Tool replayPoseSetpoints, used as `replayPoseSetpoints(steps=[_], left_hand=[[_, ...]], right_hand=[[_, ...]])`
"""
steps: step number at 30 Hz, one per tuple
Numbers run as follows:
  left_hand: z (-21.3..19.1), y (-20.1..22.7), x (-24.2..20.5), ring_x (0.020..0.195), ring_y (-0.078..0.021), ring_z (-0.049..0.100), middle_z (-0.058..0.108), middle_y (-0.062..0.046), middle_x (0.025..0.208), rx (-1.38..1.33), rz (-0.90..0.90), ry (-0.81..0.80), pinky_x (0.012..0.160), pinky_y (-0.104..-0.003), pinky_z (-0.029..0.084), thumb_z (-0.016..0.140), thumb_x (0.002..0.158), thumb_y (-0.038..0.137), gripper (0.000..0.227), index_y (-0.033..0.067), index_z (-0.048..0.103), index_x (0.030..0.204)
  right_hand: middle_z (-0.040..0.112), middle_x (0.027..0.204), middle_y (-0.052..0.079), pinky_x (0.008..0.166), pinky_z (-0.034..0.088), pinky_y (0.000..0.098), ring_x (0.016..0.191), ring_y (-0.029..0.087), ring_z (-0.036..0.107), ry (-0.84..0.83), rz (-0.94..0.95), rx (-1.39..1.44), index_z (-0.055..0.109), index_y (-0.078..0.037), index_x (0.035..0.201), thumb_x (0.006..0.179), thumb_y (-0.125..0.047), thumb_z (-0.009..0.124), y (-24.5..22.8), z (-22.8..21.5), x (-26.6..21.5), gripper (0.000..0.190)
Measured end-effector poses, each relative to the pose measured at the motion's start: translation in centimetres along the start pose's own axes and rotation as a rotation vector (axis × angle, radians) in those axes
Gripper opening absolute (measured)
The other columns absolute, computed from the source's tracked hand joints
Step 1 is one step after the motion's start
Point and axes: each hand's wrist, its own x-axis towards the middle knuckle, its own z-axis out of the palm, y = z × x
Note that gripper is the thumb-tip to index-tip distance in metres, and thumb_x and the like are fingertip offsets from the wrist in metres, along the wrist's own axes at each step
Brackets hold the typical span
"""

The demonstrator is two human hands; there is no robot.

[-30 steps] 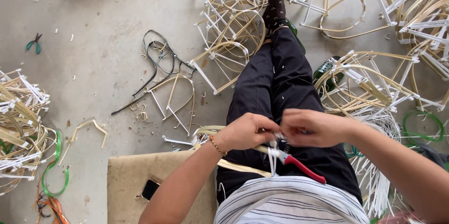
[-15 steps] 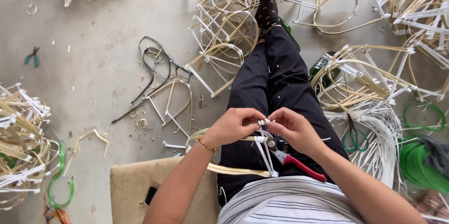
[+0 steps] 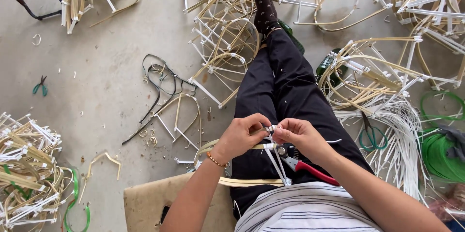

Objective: Assembling white and tan bamboo/plastic frame components using wire and pliers.

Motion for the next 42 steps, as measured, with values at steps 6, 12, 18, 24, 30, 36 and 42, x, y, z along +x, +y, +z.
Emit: replayPoseSetpoints(steps=[6, 12, 18, 24, 30, 36, 42], left_hand=[[0.0, -0.6, 0.1, 0.073, -0.0050, 0.065, 0.073, -0.003, 0.083, -0.101, 0.106, -0.060, 0.068, -0.024, 0.054, 0.070, 0.094, 0.011, 0.015, 0.0052, 0.069, 0.107], [0.3, 1.5, 0.9, 0.063, -0.0062, 0.060, 0.074, -0.002, 0.084, -0.023, 0.009, -0.071, 0.061, -0.025, 0.052, 0.070, 0.092, 0.011, 0.021, 0.0082, 0.069, 0.113], [0.4, 0.6, 0.8, 0.062, -0.0057, 0.056, 0.075, -0.002, 0.083, -0.012, -0.009, -0.058, 0.059, -0.025, 0.050, 0.072, 0.092, 0.012, 0.020, 0.0094, 0.077, 0.111], [0.1, -0.5, 0.5, 0.067, -0.0023, 0.059, 0.074, 0.000, 0.082, -0.077, 0.010, -0.074, 0.061, -0.022, 0.051, 0.072, 0.091, 0.009, 0.019, 0.0052, 0.077, 0.110], [0.4, -0.8, 0.5, 0.069, -0.0018, 0.059, 0.073, 0.000, 0.082, -0.109, 0.023, -0.097, 0.062, -0.021, 0.051, 0.071, 0.092, 0.006, 0.020, 0.0036, 0.077, 0.111], [0.7, -0.6, 0.9, 0.073, -0.0022, 0.064, 0.077, -0.001, 0.086, -0.120, 0.030, -0.055, 0.067, -0.021, 0.055, 0.073, 0.091, 0.006, 0.018, 0.0020, 0.077, 0.108], [1.0, -0.3, 0.9, 0.070, -0.0022, 0.064, 0.079, -0.003, 0.085, -0.101, -0.006, -0.049, 0.063, -0.021, 0.054, 0.073, 0.090, 0.006, 0.021, 0.0035, 0.079, 0.110]], right_hand=[[0.071, 0.082, 0.002, 0.076, 0.055, 0.0259, 0.078, 0.008, 0.066, -0.013, 0.052, -0.021, 0.069, -0.003, 0.092, 0.096, -0.025, 0.067, -0.5, -1.0, 0.2, 0.023], [0.069, 0.080, 0.002, 0.070, 0.051, 0.0256, 0.074, 0.008, 0.064, 0.041, 0.028, -0.021, 0.066, -0.006, 0.091, 0.099, -0.025, 0.067, -1.5, -3.1, 1.7, 0.021], [0.070, 0.080, 0.001, 0.070, 0.054, 0.0282, 0.076, 0.013, 0.069, 0.018, 0.131, 0.366, 0.063, -0.012, 0.093, 0.102, -0.026, 0.062, -2.4, -2.7, 2.6, 0.017], [0.071, 0.087, 0.000, 0.075, 0.055, 0.0283, 0.083, 0.012, 0.070, -0.011, 0.108, 0.423, 0.063, -0.013, 0.096, 0.099, -0.019, 0.066, -1.7, -2.8, 2.4, 0.007], [0.071, 0.091, 0.000, 0.076, 0.054, 0.0271, 0.085, 0.011, 0.069, -0.074, 0.069, 0.424, 0.064, -0.010, 0.101, 0.095, -0.012, 0.069, -1.4, -2.5, 2.3, 0.008], [0.071, 0.091, 0.000, 0.074, 0.053, 0.0232, 0.081, 0.005, 0.063, -0.085, 0.089, -0.023, 0.072, -0.008, 0.118, 0.094, -0.021, 0.068, -2.7, -1.9, 1.9, 0.027], [0.070, 0.087, 0.000, 0.070, 0.056, 0.0244, 0.078, 0.006, 0.065, -0.053, 0.164, -0.042, 0.067, -0.004, 0.106, 0.099, -0.025, 0.063, -2.1, -2.3, 3.0, 0.023]])
